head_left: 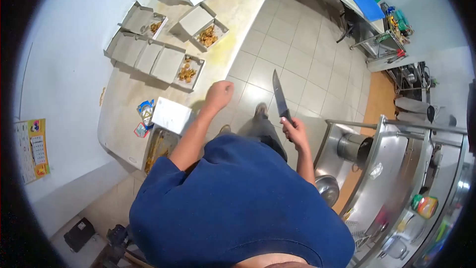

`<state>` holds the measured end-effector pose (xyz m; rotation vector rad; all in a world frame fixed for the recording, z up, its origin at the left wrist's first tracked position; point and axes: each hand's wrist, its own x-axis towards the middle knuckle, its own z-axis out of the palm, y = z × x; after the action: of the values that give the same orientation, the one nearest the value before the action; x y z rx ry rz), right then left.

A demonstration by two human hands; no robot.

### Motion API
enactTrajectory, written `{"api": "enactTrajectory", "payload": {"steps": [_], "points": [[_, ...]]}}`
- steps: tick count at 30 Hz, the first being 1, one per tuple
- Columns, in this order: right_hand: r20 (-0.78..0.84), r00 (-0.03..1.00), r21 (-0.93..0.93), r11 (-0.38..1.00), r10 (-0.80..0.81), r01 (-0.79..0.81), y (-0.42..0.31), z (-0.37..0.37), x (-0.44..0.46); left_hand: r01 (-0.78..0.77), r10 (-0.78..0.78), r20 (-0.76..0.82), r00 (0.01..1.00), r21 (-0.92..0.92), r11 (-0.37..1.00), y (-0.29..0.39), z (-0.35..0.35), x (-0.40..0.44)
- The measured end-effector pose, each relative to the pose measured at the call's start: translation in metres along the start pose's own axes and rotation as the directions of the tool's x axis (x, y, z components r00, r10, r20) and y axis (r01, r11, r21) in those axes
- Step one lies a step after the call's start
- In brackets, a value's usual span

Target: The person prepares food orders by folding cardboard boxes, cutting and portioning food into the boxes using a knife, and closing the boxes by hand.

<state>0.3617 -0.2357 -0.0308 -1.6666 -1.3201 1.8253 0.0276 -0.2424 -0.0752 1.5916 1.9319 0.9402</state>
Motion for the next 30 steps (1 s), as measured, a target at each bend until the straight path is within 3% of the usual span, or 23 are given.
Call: {"api": "enactTrajectory", "payload": {"steps": [2, 3, 7, 10, 11, 14, 15, 19, 22, 23, 26, 27, 30], "points": [[0.017, 0.998, -0.052, 0.997, 0.063, -0.062, -0.010, -0.006, 0.024, -0.013, 0.028, -0.089, 0.996, 0.168, 0.986, -0.020, 0.006, 0.025], [0.058, 0.998, -0.081, 0.997, -0.012, 0.017, -0.003, -0.010, 0.043, -0.012, 0.046, -0.126, 0.991, 0.256, 0.967, -0.030, 0.011, 0.036], [0.292, 0.931, -0.269, 0.915, -0.221, 0.302, -0.034, -0.040, 0.116, 0.203, -0.197, -0.166, 0.966, 0.019, 0.979, -0.032, 0.015, 0.083], [0.354, 0.916, -0.388, 0.862, -0.187, 0.326, -0.086, -0.067, 0.167, 0.435, -0.449, -0.073, 0.890, -0.157, 0.887, 0.018, 0.000, 0.113], [0.377, 0.897, -0.394, 0.837, -0.231, 0.381, -0.104, -0.074, 0.182, 0.333, -0.334, -0.173, 0.927, -0.035, 0.942, 0.005, 0.007, 0.118], [0.439, 0.865, -0.381, 0.823, -0.241, 0.422, -0.130, -0.086, 0.244, 0.529, -0.521, -0.230, 0.822, -0.029, 0.848, 0.037, 0.002, 0.132], [0.455, 0.863, -0.400, 0.815, -0.220, 0.419, -0.145, -0.086, 0.259, 0.445, -0.423, -0.312, 0.851, 0.000, 0.895, 0.036, 0.005, 0.131], [0.489, 0.853, -0.389, 0.830, -0.180, 0.399, -0.193, -0.067, 0.293, 0.482, -0.541, -0.390, 0.745, -0.247, 0.841, 0.008, 0.026, 0.115], [0.498, 0.849, -0.369, 0.843, -0.175, 0.391, -0.200, -0.039, 0.323, 0.533, -0.768, -0.321, 0.554, -0.573, 0.623, -0.009, 0.024, 0.107], [0.506, 0.846, -0.378, 0.840, -0.166, 0.390, -0.201, -0.026, 0.331, 0.558, -0.800, -0.290, 0.526, -0.593, 0.581, -0.020, 0.018, 0.107], [0.572, 0.810, -0.374, 0.836, -0.134, 0.402, -0.204, 0.016, 0.355, 0.503, -0.747, -0.381, 0.545, -0.564, 0.655, -0.078, 0.011, 0.112], [0.601, 0.793, -0.364, 0.848, -0.102, 0.385, -0.205, 0.029, 0.360, 0.495, -0.659, -0.469, 0.588, -0.436, 0.752, -0.123, 0.016, 0.109], [0.686, 0.726, -0.378, 0.825, -0.056, 0.420, -0.221, 0.061, 0.374, 0.513, -0.685, -0.513, 0.518, -0.454, 0.728, -0.148, -0.017, 0.143]]}}
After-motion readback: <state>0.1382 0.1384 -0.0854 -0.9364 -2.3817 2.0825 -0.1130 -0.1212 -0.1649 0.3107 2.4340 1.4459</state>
